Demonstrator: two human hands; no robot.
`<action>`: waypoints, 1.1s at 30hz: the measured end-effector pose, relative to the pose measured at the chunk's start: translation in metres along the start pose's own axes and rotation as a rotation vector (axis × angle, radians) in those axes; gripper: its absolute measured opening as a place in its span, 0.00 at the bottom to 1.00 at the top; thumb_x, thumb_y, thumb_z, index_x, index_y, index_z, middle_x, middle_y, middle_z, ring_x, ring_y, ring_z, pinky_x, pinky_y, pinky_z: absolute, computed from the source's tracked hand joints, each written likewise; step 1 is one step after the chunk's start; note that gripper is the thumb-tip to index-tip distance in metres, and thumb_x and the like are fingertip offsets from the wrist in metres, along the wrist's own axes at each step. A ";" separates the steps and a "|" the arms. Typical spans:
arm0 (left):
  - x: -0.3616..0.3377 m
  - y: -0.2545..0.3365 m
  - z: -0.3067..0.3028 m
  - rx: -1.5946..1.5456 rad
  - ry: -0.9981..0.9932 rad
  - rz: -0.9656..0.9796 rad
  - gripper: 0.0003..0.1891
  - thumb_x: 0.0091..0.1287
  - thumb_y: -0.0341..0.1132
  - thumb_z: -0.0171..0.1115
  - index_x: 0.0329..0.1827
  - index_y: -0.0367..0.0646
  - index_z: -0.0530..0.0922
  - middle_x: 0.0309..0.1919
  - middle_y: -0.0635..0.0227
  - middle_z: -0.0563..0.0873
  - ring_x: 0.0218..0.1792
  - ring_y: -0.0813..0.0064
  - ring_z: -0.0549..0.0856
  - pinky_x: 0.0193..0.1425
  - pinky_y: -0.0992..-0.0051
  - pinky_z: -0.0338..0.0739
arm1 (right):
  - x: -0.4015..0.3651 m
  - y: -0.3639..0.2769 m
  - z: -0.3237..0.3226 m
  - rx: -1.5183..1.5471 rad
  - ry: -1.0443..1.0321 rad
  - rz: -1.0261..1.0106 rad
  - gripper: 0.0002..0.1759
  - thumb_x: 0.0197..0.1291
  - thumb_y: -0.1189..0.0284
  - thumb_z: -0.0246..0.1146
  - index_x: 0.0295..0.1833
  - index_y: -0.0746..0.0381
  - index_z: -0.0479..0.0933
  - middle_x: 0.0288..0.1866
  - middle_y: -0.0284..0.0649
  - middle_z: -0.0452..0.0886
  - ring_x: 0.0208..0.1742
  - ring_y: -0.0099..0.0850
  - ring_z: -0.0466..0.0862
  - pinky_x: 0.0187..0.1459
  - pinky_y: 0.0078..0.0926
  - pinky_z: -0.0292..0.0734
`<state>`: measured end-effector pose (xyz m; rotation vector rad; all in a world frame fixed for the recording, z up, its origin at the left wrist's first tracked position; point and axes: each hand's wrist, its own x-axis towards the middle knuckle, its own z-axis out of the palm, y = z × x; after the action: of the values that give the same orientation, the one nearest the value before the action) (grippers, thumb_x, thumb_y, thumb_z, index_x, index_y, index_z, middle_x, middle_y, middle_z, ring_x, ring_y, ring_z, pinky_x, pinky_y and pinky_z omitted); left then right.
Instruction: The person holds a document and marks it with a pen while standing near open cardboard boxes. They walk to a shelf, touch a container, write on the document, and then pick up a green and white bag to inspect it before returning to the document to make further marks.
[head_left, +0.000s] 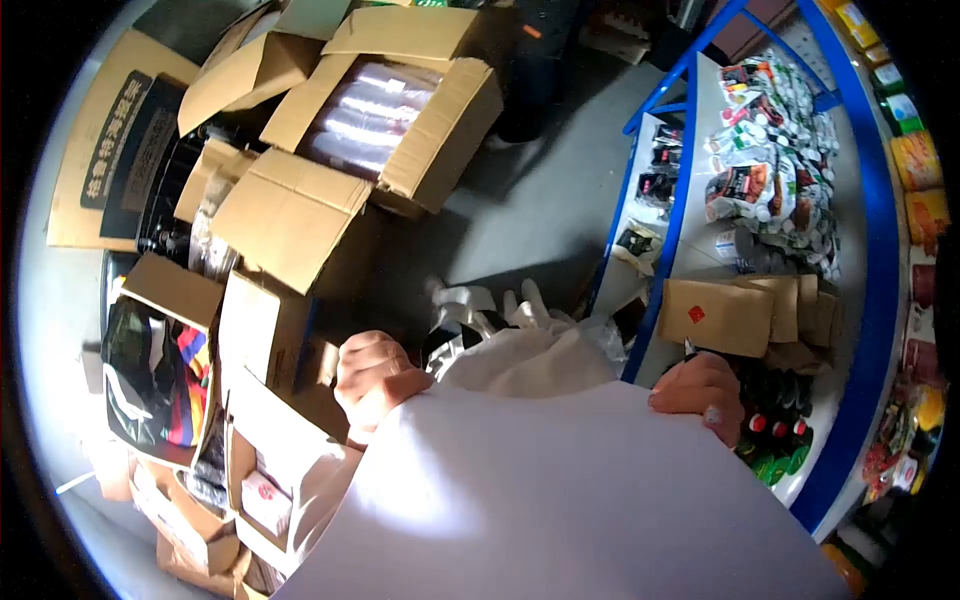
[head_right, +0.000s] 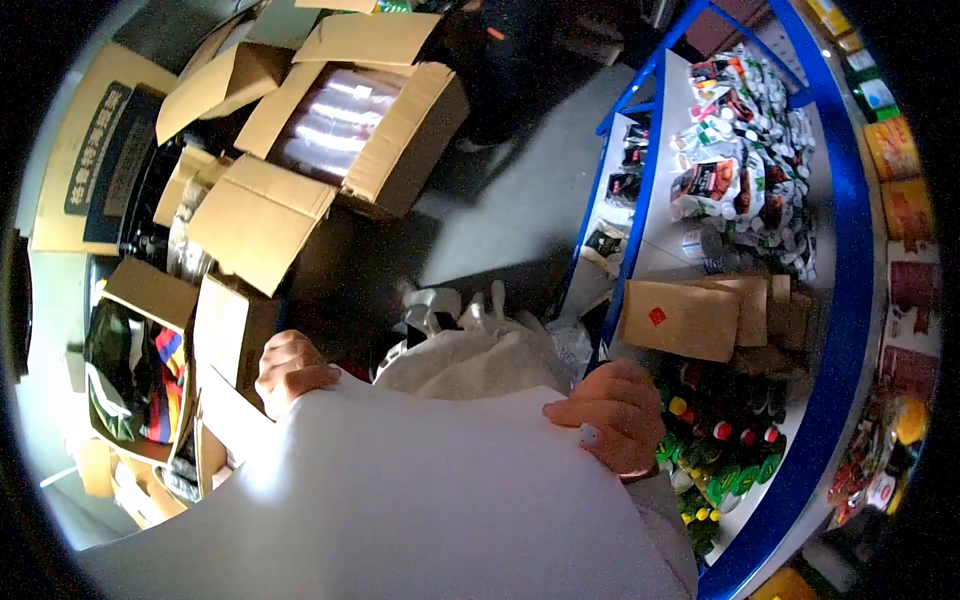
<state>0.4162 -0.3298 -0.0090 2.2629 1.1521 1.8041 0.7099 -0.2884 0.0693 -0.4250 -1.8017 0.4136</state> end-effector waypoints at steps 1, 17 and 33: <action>0.001 0.000 0.000 0.005 -0.005 0.002 0.08 0.48 0.34 0.53 0.18 0.38 0.72 0.15 0.70 0.74 0.15 0.77 0.74 0.18 0.80 0.66 | 0.001 0.003 0.000 0.036 -0.011 -0.023 0.07 0.52 0.66 0.52 0.32 0.57 0.67 0.20 0.40 0.77 0.13 0.28 0.71 0.15 0.21 0.64; 0.058 -0.011 0.033 -0.184 -0.166 0.186 0.07 0.42 0.32 0.58 0.17 0.38 0.73 0.12 0.71 0.73 0.13 0.78 0.73 0.15 0.81 0.65 | -0.003 0.018 -0.019 -0.039 -0.039 0.071 0.16 0.53 0.58 0.51 0.32 0.61 0.67 0.18 0.37 0.73 0.15 0.24 0.68 0.18 0.19 0.61; 0.063 0.005 0.135 -0.660 -0.047 -0.674 0.07 0.60 0.33 0.50 0.32 0.37 0.71 0.17 0.76 0.72 0.17 0.87 0.70 0.17 0.86 0.62 | -0.083 0.009 -0.058 -0.517 0.653 0.758 0.27 0.53 0.49 0.50 0.33 0.66 0.67 0.17 0.34 0.67 0.16 0.18 0.63 0.18 0.13 0.54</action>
<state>0.5375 -0.2433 0.0007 1.3308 0.9459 1.5223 0.7870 -0.3172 0.0108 -1.4437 -1.0337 0.2616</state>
